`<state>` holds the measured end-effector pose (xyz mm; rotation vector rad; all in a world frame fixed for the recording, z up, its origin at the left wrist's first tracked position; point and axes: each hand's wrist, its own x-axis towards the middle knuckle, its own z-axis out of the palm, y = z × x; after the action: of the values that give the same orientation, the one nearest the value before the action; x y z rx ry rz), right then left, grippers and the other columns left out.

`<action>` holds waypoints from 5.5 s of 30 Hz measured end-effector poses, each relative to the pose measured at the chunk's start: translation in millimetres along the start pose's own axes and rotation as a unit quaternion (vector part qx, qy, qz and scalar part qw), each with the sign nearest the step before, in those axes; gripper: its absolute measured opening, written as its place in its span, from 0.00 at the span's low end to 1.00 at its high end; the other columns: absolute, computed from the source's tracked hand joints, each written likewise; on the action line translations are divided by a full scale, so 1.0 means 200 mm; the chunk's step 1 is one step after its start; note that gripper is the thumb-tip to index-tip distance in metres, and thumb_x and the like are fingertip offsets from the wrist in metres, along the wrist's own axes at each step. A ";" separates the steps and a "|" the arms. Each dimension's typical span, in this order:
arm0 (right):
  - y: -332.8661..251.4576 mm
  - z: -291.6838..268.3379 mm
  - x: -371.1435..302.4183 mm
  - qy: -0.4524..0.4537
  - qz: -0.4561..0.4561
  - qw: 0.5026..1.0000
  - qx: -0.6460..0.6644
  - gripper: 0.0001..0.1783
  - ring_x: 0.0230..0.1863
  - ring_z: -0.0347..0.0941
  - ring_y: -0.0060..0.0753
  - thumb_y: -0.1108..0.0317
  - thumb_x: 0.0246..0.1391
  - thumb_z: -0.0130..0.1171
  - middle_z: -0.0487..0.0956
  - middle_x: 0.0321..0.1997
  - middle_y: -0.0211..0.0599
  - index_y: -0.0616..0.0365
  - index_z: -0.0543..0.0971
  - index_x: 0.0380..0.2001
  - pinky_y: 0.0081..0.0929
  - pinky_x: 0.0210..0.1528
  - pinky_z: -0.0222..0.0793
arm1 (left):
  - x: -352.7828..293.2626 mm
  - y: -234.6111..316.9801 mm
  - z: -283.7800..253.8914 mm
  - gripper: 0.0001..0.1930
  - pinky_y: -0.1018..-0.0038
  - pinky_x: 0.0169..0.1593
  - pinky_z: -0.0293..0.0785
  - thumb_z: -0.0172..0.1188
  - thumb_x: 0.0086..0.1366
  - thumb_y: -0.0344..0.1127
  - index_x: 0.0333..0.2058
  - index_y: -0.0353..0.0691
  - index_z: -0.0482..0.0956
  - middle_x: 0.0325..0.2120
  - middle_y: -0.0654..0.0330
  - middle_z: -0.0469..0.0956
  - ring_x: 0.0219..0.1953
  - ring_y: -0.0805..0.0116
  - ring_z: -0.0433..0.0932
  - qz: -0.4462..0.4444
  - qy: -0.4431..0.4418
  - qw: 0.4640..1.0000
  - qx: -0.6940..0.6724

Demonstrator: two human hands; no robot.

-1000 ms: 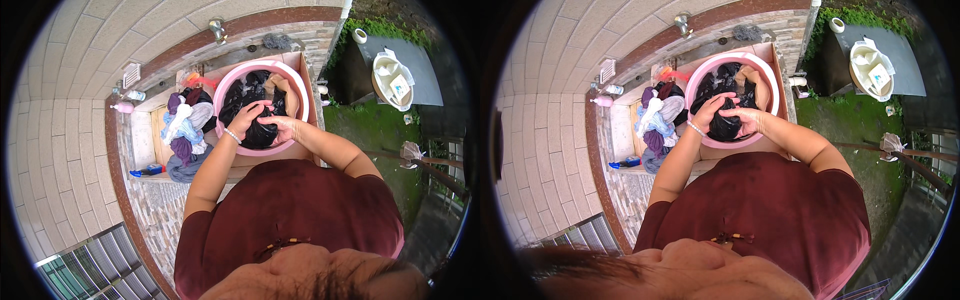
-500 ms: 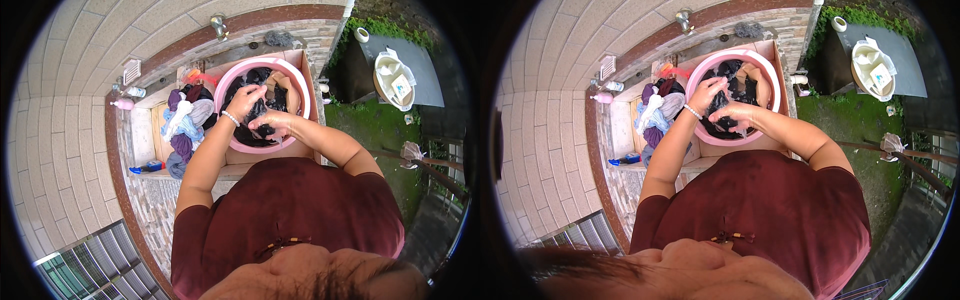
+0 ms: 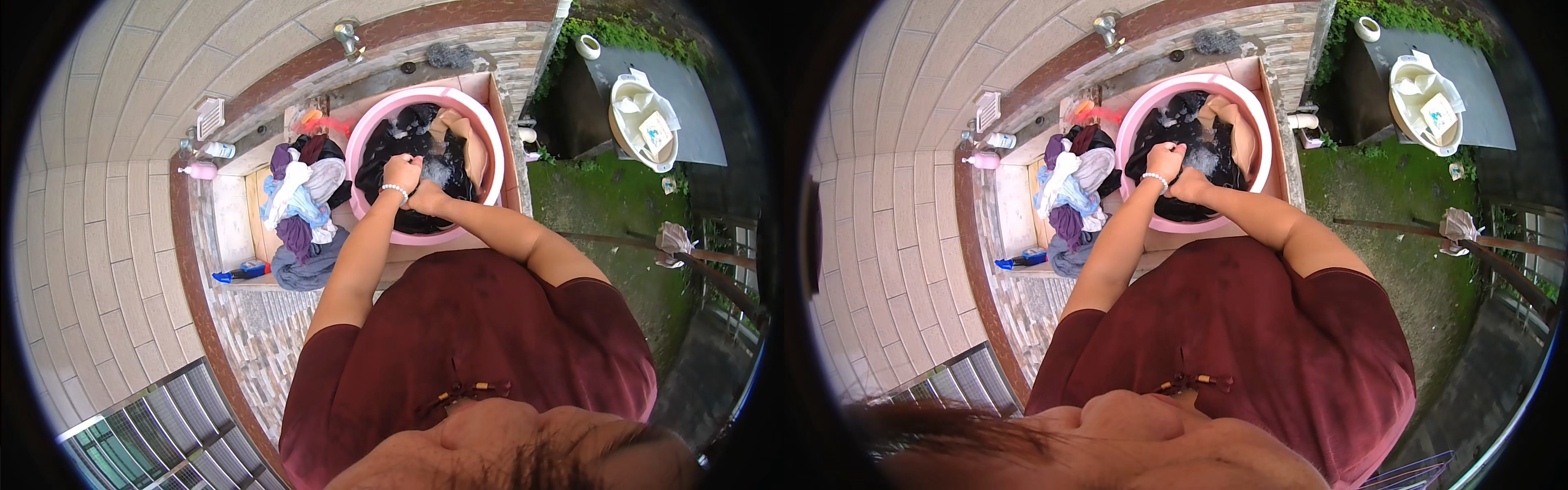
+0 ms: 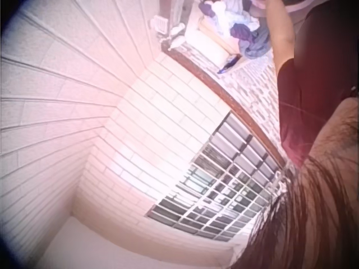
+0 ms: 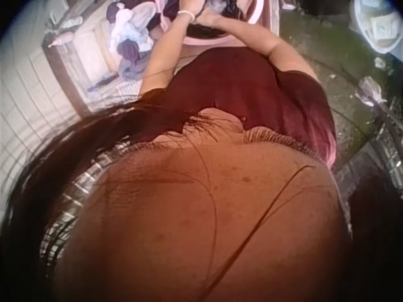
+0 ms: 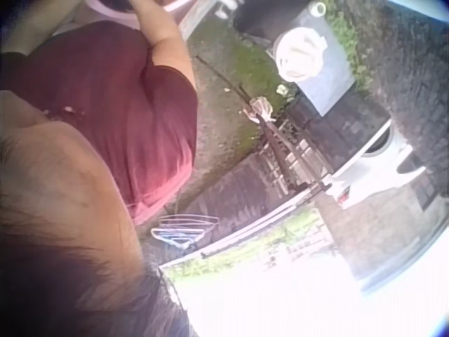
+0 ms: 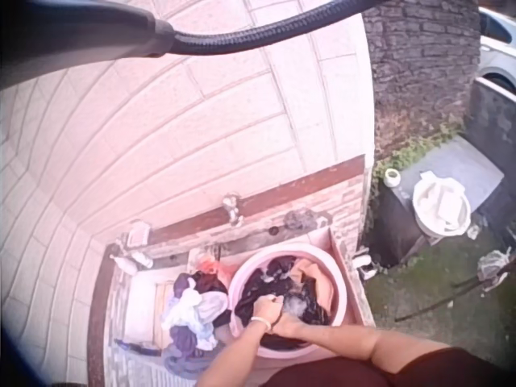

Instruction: The person hand-washes multiple garments in a pink basin filled with soapy water. They repeatedly submerge, agitate, and wring out various items including dark, white, and colored clothes, then place them on the tiled counter beside the basin.

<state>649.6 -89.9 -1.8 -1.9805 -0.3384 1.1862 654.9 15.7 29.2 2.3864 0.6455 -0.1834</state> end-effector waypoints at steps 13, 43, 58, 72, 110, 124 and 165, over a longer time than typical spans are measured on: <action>-0.29 -0.28 -0.29 -0.165 -0.003 0.887 0.432 0.32 0.54 0.72 0.30 0.45 0.46 0.72 0.79 0.53 0.31 0.41 0.76 0.54 0.47 0.52 0.66 | -0.37 -0.22 -0.52 0.20 0.49 0.54 0.71 0.60 0.69 0.41 0.58 0.49 0.72 0.53 0.56 0.73 0.57 0.64 0.71 -0.043 -0.141 0.805 -0.574; 0.07 0.30 -0.17 0.301 -0.068 0.873 -0.378 0.31 0.60 0.67 0.44 0.54 0.47 0.67 0.72 0.57 0.39 0.45 0.74 0.55 0.41 0.62 0.60 | -0.24 -1.25 -1.45 0.40 0.67 0.65 0.60 0.70 0.56 0.34 0.64 0.31 0.60 0.61 0.45 0.65 0.63 0.57 0.65 0.119 0.144 0.946 -0.266; 0.05 0.37 -0.13 0.230 0.058 0.858 -0.456 0.30 0.60 0.67 0.39 0.53 0.48 0.63 0.74 0.55 0.37 0.43 0.73 0.56 0.41 0.60 0.58 | -0.30 -0.90 -1.67 0.32 0.61 0.58 0.69 0.70 0.54 0.44 0.58 0.47 0.74 0.56 0.45 0.68 0.54 0.47 0.72 0.217 0.209 0.953 0.028; 0.23 -0.10 0.00 0.506 0.066 0.834 -0.212 0.46 0.66 0.60 0.56 0.60 0.46 0.68 0.63 0.66 0.52 0.53 0.58 0.67 0.43 0.66 0.59 | -0.51 -0.52 -1.42 0.33 0.53 0.54 0.71 0.70 0.51 0.53 0.57 0.54 0.76 0.67 0.47 0.58 0.60 0.44 0.65 0.177 0.142 0.914 0.337; 0.14 -0.36 0.62 0.131 0.034 0.962 -0.237 0.35 0.58 0.74 0.46 0.50 0.53 0.58 0.78 0.56 0.51 0.48 0.68 0.64 0.39 0.63 0.63 | 0.27 -0.65 0.36 0.24 0.70 0.48 0.73 0.62 0.64 0.53 0.51 0.44 0.75 0.46 0.62 0.79 0.45 0.65 0.77 -0.265 -0.060 0.760 -0.590; -0.22 -0.05 0.14 0.309 -0.365 0.865 -0.155 0.12 0.39 0.67 0.43 0.58 0.46 0.65 0.69 0.32 0.34 0.48 0.73 0.26 0.40 0.42 0.57 | 0.28 -0.24 0.02 0.32 0.54 0.59 0.70 0.40 0.72 0.58 0.61 0.37 0.65 0.53 0.50 0.73 0.52 0.52 0.75 -0.075 -0.212 0.602 -0.766; -0.34 -0.02 0.05 0.271 -0.465 0.817 -0.209 0.20 0.42 0.67 0.47 0.50 0.44 0.66 0.70 0.38 0.41 0.53 0.76 0.31 0.43 0.47 0.64 | 0.13 -0.19 -0.12 0.29 0.60 0.53 0.73 0.42 0.71 0.58 0.57 0.41 0.68 0.49 0.55 0.75 0.50 0.60 0.75 0.002 -0.365 0.336 -0.868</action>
<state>669.3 -42.5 42.8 -1.9723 -1.1649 -0.1017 658.4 66.8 18.5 -0.0033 0.0460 -0.2828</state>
